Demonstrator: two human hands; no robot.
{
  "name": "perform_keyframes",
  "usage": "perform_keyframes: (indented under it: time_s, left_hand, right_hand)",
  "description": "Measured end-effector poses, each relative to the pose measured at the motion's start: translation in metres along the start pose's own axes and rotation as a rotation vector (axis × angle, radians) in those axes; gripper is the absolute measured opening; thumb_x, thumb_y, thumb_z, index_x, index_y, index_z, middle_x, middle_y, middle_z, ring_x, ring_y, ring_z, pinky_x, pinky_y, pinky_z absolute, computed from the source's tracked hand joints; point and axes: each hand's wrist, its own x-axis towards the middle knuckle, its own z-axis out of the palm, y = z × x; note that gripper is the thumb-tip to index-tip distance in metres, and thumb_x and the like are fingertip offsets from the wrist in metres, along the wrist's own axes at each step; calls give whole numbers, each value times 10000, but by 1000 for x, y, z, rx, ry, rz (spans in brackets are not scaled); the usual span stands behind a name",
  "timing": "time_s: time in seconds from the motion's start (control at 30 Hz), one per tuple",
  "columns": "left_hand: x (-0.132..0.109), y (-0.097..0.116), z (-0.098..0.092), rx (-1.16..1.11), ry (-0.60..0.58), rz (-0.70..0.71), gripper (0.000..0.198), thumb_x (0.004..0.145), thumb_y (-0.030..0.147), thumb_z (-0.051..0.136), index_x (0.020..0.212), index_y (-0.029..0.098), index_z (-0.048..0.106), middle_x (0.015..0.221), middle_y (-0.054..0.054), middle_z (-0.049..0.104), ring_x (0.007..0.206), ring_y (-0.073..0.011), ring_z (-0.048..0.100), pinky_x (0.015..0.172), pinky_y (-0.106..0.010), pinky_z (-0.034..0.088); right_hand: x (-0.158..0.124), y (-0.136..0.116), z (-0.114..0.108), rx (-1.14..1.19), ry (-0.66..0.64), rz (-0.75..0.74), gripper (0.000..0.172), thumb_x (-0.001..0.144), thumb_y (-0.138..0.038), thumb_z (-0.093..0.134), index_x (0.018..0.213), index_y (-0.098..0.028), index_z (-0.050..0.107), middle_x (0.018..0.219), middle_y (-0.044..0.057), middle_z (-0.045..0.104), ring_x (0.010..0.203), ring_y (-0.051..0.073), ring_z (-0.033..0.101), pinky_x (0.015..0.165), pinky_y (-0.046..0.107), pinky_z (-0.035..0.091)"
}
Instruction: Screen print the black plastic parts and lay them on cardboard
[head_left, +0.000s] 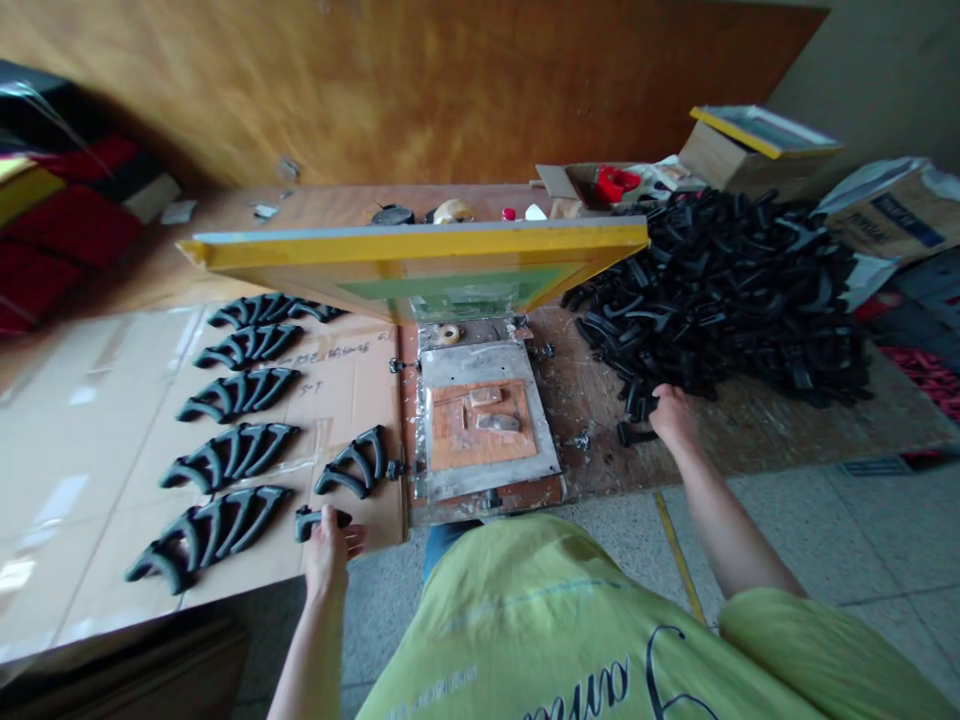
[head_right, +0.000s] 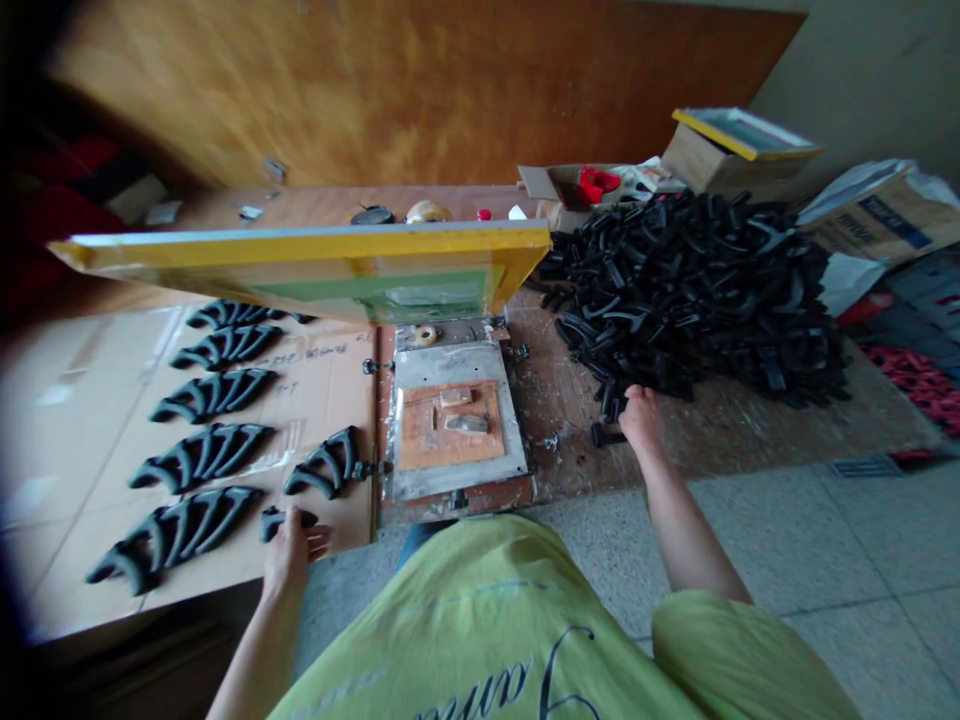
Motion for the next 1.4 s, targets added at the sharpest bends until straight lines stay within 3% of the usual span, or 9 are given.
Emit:
perform_keyframes:
  time_s: [0.17, 0.33, 0.57, 0.73, 0.83, 0.97, 1.03, 1.23, 1.4]
  left_hand:
    - [24, 8, -4, 608, -146, 37, 575, 938, 557, 255, 534, 238, 511, 490, -114, 596, 565, -281, 655, 575, -360, 519]
    - [25, 49, -6, 659, -212, 19, 578, 920, 594, 341, 586, 184, 577, 422, -94, 544, 398, -245, 549, 450, -353, 457]
    - [-46, 209, 28, -89, -242, 692, 628, 939, 692, 289, 1303, 240, 530, 688, 3, 635, 500, -122, 564, 527, -247, 458]
    - [-101, 283, 42, -551, -418, 842, 538, 900, 735, 362, 903, 251, 597, 635, -6, 599, 473, -110, 534, 509, -252, 440]
    - [-104, 261, 36, -563, -360, 827, 555, 891, 735, 389, 827, 232, 614, 617, -12, 580, 493, -125, 534, 485, -254, 433]
    - [-92, 185, 26, -427, -368, 651, 584, 864, 715, 483, 979, 177, 680, 702, -15, 627, 558, -120, 561, 469, -221, 412]
    - [-83, 146, 29, -318, -431, 501, 563, 818, 650, 610, 1109, 172, 673, 703, -2, 630, 556, -112, 558, 472, -205, 407]
    - [-41, 76, 67, -189, -479, 342, 879, 760, 528, 707, 1506, 189, 387, 761, -4, 663, 613, -141, 611, 515, -210, 443]
    - [-27, 66, 76, -156, -489, 297, 825, 766, 543, 696, 1462, 173, 452, 760, -11, 666, 527, -109, 550, 436, -190, 365]
  right_hand:
    - [-3, 28, 25, -40, -161, 17, 388, 918, -221, 488, 1281, -184, 621, 1083, 159, 694, 969, 293, 638, 777, 380, 479]
    - [-28, -69, 21, 173, 50, -548, 439, 990, -273, 445, 1402, -172, 557, 1122, 126, 685, 1041, 241, 608, 894, 335, 467]
    - [-61, -224, 22, 261, -40, -1067, 346, 970, -190, 494, 1230, -282, 703, 984, 64, 664, 944, 195, 562, 851, 302, 442]
    - [-67, -244, 22, 169, -56, -1126, 337, 944, -177, 527, 1219, -239, 711, 1018, 93, 664, 1008, 224, 547, 882, 335, 445]
    - [-58, -226, 13, 239, -16, -1056, 295, 921, -180, 578, 1173, -215, 726, 999, 79, 703, 966, 195, 604, 880, 312, 499]
    - [-18, -194, -13, 349, 120, -762, 344, 999, -234, 401, 926, -156, 728, 854, 46, 729, 799, 131, 662, 778, 249, 567]
    - [1, -193, -29, 386, 184, -685, 347, 997, -220, 386, 1070, -115, 708, 937, 75, 726, 843, 152, 681, 804, 275, 567]
    - [-1, -266, -55, 339, 133, -932, 556, 817, -285, 737, 1323, -151, 550, 1304, 151, 584, 1191, 283, 562, 991, 421, 483]
    - [-38, -289, -39, 78, -142, -997, 167, 900, -174, 584, 1057, -149, 634, 1019, 106, 685, 927, 235, 637, 778, 322, 483]
